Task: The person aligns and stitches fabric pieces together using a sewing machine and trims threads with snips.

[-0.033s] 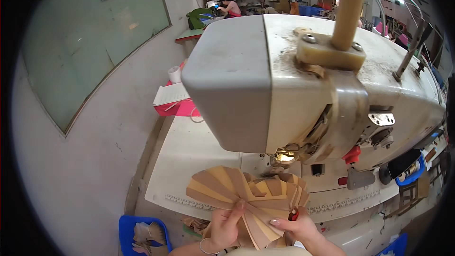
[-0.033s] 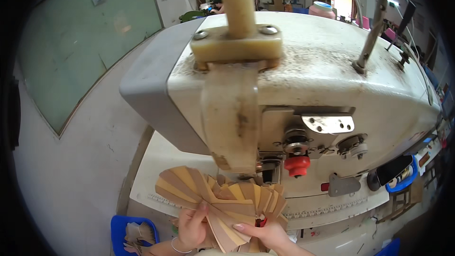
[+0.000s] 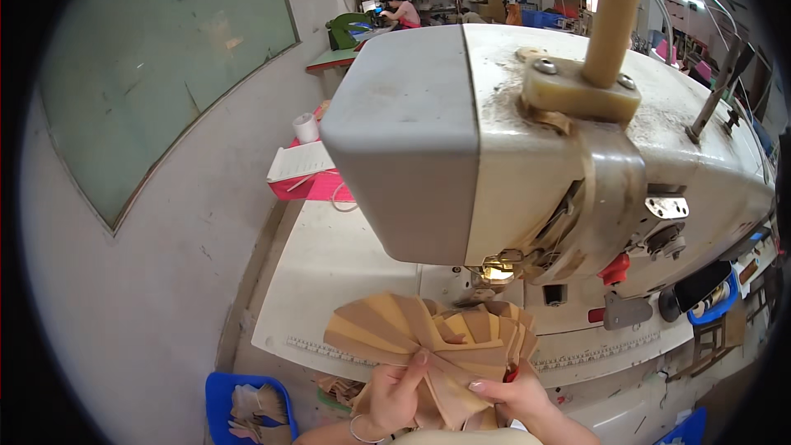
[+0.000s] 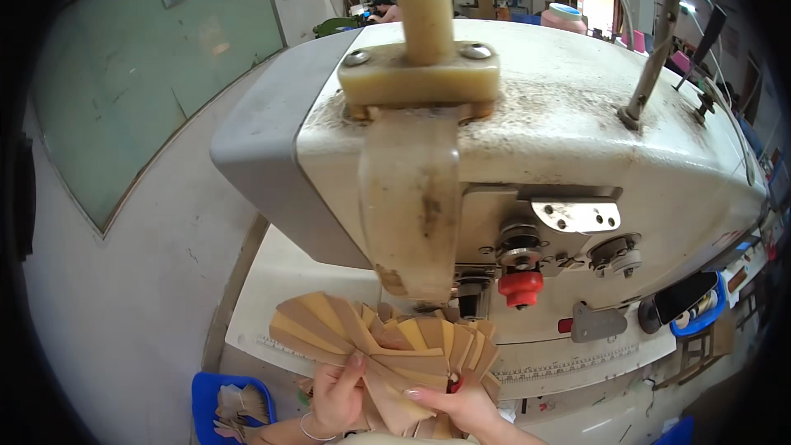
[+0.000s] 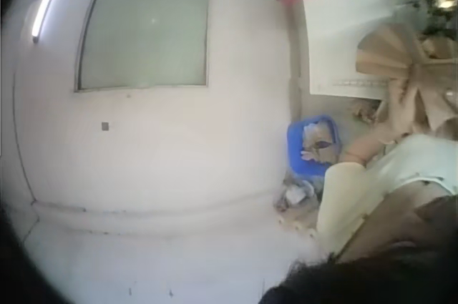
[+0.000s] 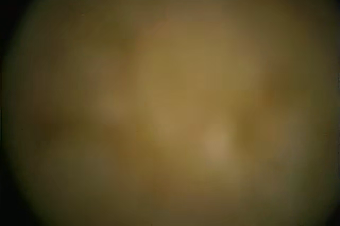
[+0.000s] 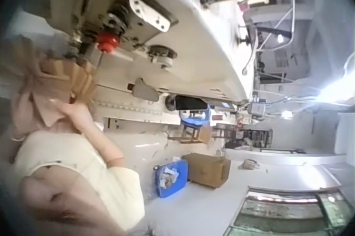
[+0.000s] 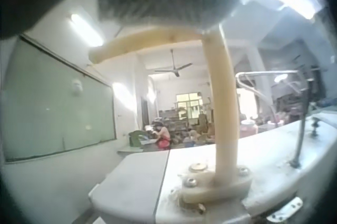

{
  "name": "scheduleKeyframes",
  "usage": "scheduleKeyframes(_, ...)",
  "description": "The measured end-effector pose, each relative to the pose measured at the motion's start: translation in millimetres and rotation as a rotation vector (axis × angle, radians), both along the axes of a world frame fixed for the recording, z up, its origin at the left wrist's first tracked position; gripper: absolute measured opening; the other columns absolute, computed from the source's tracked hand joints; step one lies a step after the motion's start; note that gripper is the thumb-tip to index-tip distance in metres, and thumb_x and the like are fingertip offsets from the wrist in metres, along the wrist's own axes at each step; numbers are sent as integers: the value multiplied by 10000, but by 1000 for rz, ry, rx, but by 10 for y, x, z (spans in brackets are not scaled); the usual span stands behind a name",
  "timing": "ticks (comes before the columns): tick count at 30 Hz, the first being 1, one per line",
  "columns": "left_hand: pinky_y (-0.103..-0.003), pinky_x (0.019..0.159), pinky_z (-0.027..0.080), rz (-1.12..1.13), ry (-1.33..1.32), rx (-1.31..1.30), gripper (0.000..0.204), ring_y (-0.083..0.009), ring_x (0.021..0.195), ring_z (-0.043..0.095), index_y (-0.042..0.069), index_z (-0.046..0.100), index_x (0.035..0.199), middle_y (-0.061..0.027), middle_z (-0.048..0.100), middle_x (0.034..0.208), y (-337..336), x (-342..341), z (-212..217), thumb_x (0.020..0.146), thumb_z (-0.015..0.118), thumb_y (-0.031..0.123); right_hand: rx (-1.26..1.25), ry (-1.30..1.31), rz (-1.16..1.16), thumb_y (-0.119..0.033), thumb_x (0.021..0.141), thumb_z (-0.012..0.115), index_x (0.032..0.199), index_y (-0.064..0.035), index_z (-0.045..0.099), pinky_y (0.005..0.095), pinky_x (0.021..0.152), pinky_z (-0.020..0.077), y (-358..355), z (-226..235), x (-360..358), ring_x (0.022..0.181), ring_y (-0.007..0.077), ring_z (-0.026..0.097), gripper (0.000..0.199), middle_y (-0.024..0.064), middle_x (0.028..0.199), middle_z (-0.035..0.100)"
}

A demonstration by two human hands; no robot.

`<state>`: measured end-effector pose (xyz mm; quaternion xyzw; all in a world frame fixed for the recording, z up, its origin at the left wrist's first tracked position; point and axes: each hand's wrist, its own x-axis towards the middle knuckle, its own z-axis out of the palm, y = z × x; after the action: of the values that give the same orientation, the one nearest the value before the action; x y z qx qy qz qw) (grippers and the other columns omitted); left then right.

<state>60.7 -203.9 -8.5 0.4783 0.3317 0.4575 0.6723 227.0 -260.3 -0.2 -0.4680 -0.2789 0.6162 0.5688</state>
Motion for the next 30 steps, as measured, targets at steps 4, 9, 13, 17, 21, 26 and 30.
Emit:
scheduleKeyframes(4, -266, 789, 437, 68, -134, 4, 260, -143, 899, 552, -50, 518, 1080, -84, 591, 986, 12, 60, 28, 874, 534, 109, -81, 32, 11, -161, 700, 744, 1131, 51, 483, 272, 827, 456, 68, 26, -45, 935, 171, 569, 547, 122, 1025, 586)
scheduleKeyframes(9, -273, 743, 459, 389, -318, -10, 256, -145, 851, 563, -10, 540, 1014, -61, 586, 927, 281, 19, 214, 777, 632, 17, -24, -9, -77, -46, 691, 722, 1132, 48, 452, 304, 808, 480, -1, 45, -98, 934, 187, 574, 526, 135, 1059, 568)
scheduleKeyframes(13, -279, 742, 468, 433, -303, -55, 259, -153, 836, 576, -23, 556, 1010, -68, 600, 932, 407, -79, 188, 768, 640, 16, -115, -232, -49, -79, 700, 724, 1082, 70, 490, 284, 803, 474, -71, 147, -66, 938, 166, 568, 472, 139, 1014, 588)
scheduleKeyframes(17, -282, 758, 472, 255, -226, -182, 235, -172, 857, 590, -39, 567, 995, -94, 610, 941, 476, -50, 297, 784, 619, 51, -80, -233, -1, -95, 742, 688, 1082, 49, 510, 265, 809, 464, -182, 67, 5, 924, 151, 570, 411, 114, 996, 599)
scheduleKeyframes(21, -227, 653, 466, 45, -71, -224, 230, -99, 739, 588, -48, 617, 907, -70, 630, 826, 628, 96, 282, 783, 664, 140, -23, -431, -32, -232, 792, 660, 634, -39, 532, 240, 436, 325, -338, -5, 110, 513, 42, 413, 280, -26, 551, 475)
scheduleKeyframes(26, -223, 671, 456, -220, 284, -240, 203, -88, 777, 577, -51, 612, 932, -64, 632, 866, 884, 150, 178, 804, 617, 106, 11, -527, 64, -186, 812, 639, 647, -29, 530, 250, 431, 314, -618, -640, 271, 504, 43, 385, 253, -38, 569, 459)
scheduleKeyframes(30, -187, 422, 340, -187, 262, 26, 294, -22, 526, 485, -18, 644, 815, 5, 580, 638, 881, 362, 286, 782, 665, 274, 134, -411, 57, -173, 813, 637, 696, -10, 562, 241, 454, 340, -555, -466, 226, 535, 49, 410, 215, -19, 588, 478)
